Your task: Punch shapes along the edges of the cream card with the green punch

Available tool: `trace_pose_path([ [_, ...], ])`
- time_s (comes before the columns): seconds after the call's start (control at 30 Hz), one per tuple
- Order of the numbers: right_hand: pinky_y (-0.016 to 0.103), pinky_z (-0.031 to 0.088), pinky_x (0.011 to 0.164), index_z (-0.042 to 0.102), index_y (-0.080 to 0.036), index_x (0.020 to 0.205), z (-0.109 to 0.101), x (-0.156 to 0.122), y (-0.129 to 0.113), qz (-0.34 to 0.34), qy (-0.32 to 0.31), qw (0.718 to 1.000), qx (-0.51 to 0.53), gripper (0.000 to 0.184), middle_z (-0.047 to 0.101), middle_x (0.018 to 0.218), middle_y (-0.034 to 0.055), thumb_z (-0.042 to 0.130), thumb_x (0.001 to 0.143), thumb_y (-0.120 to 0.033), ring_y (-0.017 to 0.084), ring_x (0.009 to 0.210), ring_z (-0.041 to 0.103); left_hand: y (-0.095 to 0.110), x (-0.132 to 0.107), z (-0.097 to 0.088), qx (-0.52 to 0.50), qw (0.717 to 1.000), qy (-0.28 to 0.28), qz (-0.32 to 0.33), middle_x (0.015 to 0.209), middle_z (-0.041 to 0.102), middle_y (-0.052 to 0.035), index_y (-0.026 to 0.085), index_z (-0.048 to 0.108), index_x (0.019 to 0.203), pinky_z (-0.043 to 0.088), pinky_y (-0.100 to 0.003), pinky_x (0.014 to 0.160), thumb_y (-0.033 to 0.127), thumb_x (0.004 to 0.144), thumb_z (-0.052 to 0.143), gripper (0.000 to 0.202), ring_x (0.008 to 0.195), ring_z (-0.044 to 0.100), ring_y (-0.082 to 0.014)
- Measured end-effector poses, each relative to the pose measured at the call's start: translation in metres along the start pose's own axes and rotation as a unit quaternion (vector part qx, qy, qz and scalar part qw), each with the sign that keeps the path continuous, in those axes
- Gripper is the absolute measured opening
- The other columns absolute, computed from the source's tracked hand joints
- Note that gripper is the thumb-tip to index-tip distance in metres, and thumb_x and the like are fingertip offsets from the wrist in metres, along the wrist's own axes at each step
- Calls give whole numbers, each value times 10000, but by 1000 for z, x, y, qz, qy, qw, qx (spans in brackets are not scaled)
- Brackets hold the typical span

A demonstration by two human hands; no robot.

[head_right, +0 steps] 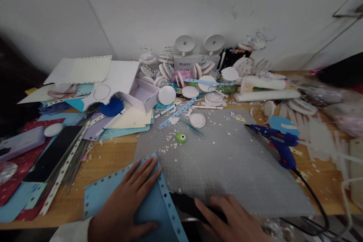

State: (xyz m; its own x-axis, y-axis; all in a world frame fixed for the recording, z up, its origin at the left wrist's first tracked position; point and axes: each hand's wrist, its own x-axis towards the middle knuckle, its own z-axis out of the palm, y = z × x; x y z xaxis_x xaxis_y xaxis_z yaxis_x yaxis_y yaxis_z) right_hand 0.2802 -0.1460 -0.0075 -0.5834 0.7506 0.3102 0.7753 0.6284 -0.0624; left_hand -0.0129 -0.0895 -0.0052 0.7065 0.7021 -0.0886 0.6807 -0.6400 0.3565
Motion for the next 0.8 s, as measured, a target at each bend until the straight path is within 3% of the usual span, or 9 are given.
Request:
trace_pose_path([
  [0.23,265,558,597,559,-206,1237,17,11,-6,48,2,998,46,350,622,870,96,397,935,-279,170,745,634,-1,1,1,11,1000,5,7,1535,88,-103,203,119,1466,152,-545,1114,617,707,600,990,1388,151,-343],
  [0.63,336,542,669,503,-197,1294,25,30,-13,102,0,990,102,394,565,951,112,461,902,-209,206,833,588,-2,0,4,30,999,17,4,1535,75,-119,189,89,1469,163,-556,1105,634,707,590,1014,1388,141,-354],
  [0.8,338,538,720,473,-206,1320,23,31,-4,76,-31,986,145,419,550,990,108,467,902,-193,202,878,575,-3,1,4,29,999,38,5,1534,97,-119,186,94,1469,169,-555,1103,641,727,566,990,1384,155,-357],
])
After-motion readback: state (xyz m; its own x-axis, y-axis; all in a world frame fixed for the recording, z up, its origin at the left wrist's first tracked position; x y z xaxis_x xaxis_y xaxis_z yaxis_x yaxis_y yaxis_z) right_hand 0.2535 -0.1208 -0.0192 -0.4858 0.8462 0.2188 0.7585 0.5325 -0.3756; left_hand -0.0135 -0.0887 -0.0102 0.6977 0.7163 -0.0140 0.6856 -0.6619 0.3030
